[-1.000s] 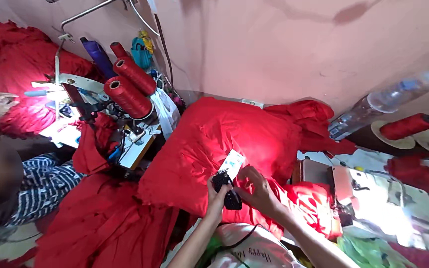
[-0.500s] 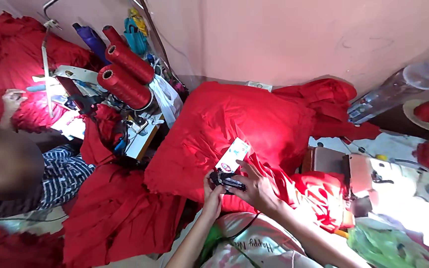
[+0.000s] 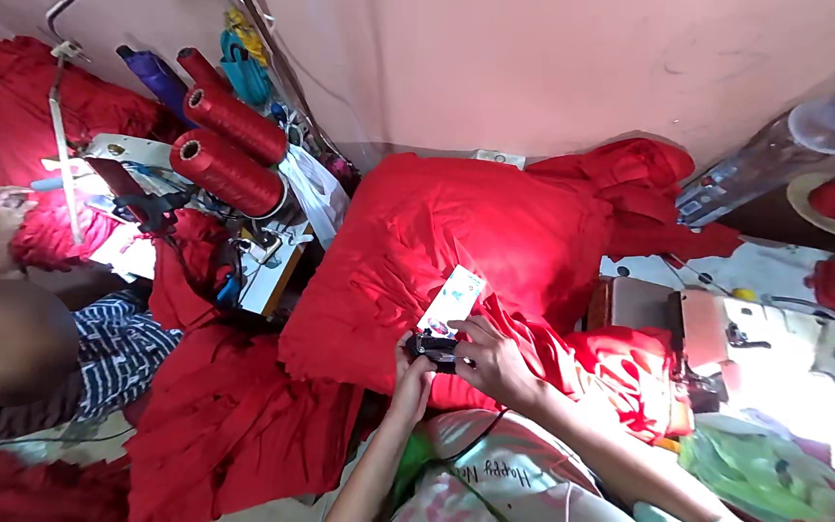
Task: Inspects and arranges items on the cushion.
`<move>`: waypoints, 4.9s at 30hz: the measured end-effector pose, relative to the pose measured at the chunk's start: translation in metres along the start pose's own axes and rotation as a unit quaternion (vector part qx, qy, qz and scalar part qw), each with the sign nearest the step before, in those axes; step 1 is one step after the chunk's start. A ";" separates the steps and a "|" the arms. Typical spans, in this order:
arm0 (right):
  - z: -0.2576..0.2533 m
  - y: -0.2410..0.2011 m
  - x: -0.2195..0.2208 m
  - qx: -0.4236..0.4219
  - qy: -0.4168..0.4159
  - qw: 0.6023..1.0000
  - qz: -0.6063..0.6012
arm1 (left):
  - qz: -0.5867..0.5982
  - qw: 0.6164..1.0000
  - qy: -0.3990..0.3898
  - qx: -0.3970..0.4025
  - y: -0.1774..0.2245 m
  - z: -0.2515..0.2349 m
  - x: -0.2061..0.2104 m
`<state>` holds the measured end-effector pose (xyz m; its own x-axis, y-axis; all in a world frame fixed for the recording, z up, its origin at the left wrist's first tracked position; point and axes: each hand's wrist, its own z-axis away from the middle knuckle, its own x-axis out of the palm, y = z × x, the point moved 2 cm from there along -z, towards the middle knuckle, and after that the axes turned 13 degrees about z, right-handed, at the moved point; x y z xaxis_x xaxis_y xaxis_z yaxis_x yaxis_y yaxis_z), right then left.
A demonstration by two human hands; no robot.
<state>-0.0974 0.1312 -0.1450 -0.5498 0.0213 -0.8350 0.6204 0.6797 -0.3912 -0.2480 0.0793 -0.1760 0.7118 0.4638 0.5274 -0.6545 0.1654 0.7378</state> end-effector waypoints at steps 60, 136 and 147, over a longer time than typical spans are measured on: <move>-0.031 0.030 -0.038 0.268 -0.129 0.812 -0.503 | -0.190 0.945 -0.049 0.262 0.082 -0.011 0.028; -0.013 0.012 -0.040 0.244 0.102 0.873 -0.409 | -0.241 0.890 -0.118 0.370 0.090 0.021 0.042; -0.005 0.011 -0.024 0.304 0.011 0.864 -0.402 | -0.335 0.864 -0.034 0.374 0.119 -0.018 -0.027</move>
<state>-0.0800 0.1414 -0.1269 -0.9457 -0.2610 -0.1939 0.2084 -0.0286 -0.9776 -0.3498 0.1021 -0.1106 0.8973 0.4252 -0.1189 0.2405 -0.2448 0.9393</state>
